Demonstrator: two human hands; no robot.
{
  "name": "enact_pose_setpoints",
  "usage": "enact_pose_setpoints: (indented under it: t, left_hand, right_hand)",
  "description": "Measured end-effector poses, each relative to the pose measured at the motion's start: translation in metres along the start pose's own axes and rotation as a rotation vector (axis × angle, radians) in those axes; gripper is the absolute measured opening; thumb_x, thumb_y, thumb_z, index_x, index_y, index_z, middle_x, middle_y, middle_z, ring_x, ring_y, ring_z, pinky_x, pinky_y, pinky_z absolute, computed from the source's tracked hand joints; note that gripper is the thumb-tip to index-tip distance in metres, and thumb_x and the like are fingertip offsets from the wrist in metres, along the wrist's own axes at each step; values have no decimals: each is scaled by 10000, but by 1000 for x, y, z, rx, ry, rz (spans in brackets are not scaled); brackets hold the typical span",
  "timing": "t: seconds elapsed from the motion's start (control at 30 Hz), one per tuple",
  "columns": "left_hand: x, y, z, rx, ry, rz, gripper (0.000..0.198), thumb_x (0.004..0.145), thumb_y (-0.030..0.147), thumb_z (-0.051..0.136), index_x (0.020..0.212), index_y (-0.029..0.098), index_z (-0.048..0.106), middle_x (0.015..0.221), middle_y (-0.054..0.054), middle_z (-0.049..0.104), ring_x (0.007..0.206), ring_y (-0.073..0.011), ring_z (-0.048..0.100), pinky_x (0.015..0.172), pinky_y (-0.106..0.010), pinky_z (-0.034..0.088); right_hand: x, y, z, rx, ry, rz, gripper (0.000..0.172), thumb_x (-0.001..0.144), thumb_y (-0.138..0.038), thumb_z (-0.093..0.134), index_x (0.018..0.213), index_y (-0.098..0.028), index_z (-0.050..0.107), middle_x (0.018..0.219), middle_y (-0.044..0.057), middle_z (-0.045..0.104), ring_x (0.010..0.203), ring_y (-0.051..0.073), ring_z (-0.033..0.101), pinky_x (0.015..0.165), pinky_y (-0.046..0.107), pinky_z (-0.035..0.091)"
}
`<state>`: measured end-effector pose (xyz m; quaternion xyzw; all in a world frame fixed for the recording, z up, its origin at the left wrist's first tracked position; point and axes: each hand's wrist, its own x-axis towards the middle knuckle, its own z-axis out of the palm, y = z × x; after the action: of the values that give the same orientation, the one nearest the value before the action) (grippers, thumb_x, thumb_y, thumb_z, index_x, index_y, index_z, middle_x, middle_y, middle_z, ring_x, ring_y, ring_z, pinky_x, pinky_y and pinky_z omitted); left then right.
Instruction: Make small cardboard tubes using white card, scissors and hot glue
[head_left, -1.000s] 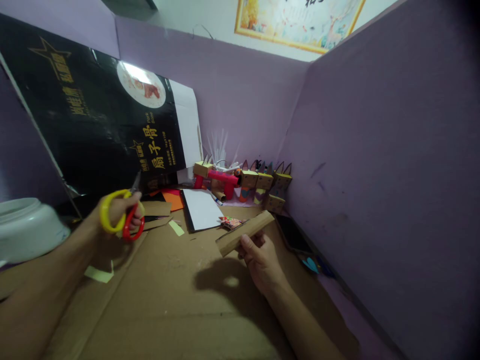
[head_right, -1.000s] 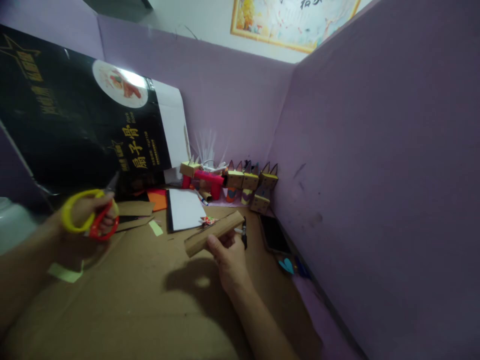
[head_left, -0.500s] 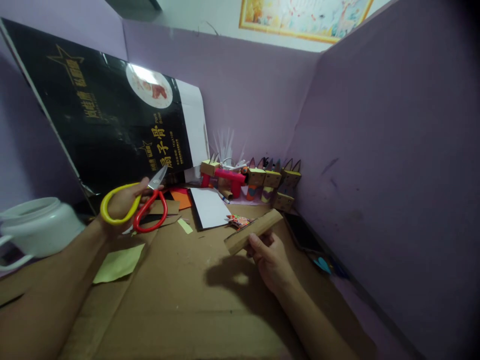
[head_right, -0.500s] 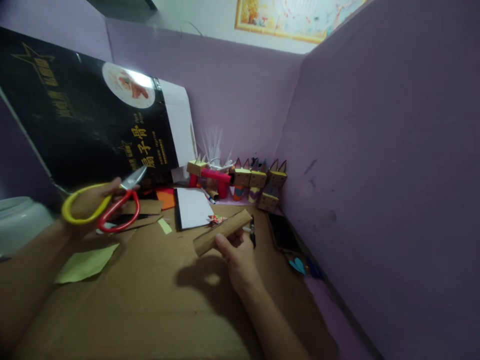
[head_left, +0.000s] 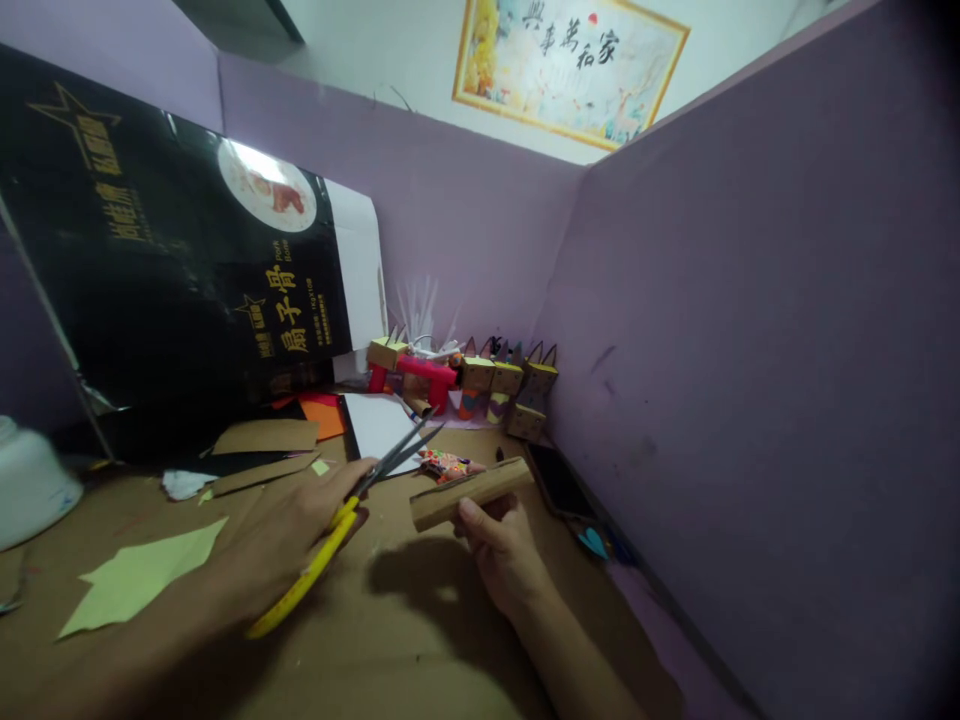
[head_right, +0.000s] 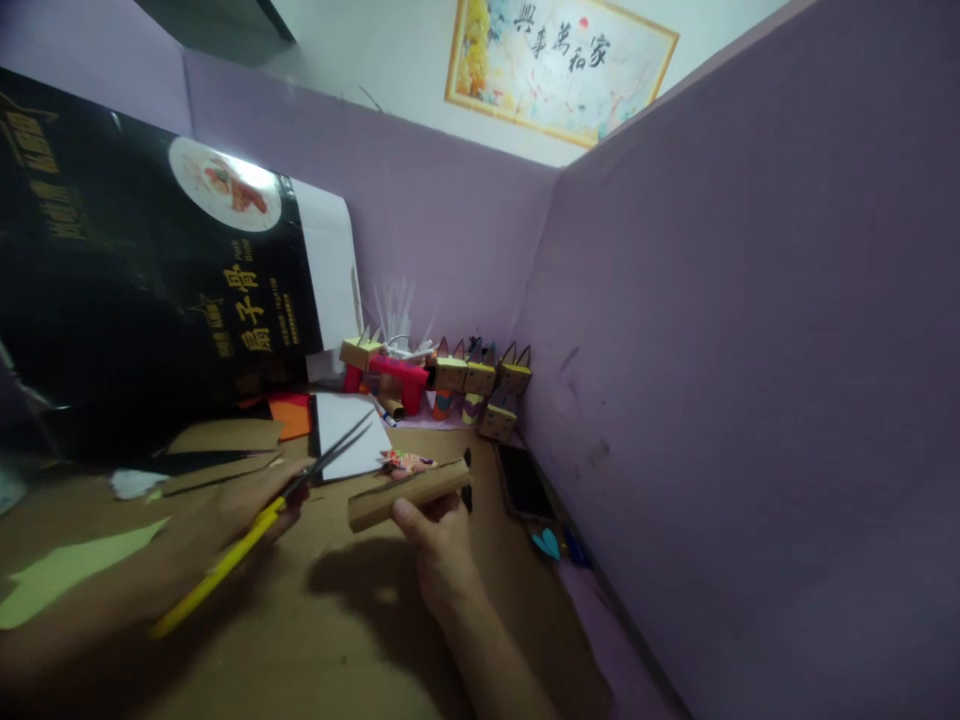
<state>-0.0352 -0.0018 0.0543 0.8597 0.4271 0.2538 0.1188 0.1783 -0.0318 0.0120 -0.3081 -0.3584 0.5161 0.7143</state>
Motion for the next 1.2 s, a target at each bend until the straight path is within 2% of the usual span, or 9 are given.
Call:
enact_pose_setpoints:
  t: [0.1,0.2,0.47,0.67,0.87,1.0,1.2]
  left_hand:
    - [-4,0,6,31,-84,-10,363,871,303,371,1216,252,472,1042,-74,626,868,-226,602,712,-312,466]
    - [-4,0,13,102,-98,-15,379,850,238,363,1208,218,484,1009,-83,628,856,-232,600,710,-321,464]
    - [-5,0,20,149,-148,25,472,811,115,343,1265,212,431,1097,-102,599,982,-234,567,802,-339,451]
    - [-8,3,21,299,-147,10,471,814,107,319,1260,186,450,1055,-143,591,858,-243,594,682,-350,467]
    - [-7,7,19,354,-160,63,510,810,64,303,1288,191,428,923,-113,613,908,-250,585,722,-357,468]
    - [-8,4,19,379,-199,83,508,809,73,333,1298,183,413,971,-124,627,894,-255,606,704,-355,481]
    - [-11,-2,22,393,-196,90,572,782,2,313,1323,171,386,1026,-134,632,896,-250,620,714,-368,495]
  right_hand:
    - [-1,1,2,77,-13,102,415,528,-210,794,899,-199,607,856,29,694,845,228,639,768,354,498]
    - [0,2,2,120,18,115,475,506,-182,807,932,-207,597,835,10,695,859,216,640,802,350,492]
    - [2,-1,0,102,88,101,485,463,-149,819,897,-199,608,905,21,686,853,216,634,747,339,509]
    - [3,-1,-1,28,57,40,431,485,-162,807,877,-185,630,893,39,692,891,227,621,804,351,481]
    - [3,0,-4,-70,39,-2,442,509,-172,796,918,-186,630,893,37,687,865,229,620,717,320,493]
    - [2,1,-5,-127,88,-6,421,486,-179,810,871,-171,639,803,18,678,780,214,612,662,301,486]
    - [2,1,-4,-135,95,-4,373,457,-178,818,787,-177,645,645,-22,632,742,202,603,678,301,475]
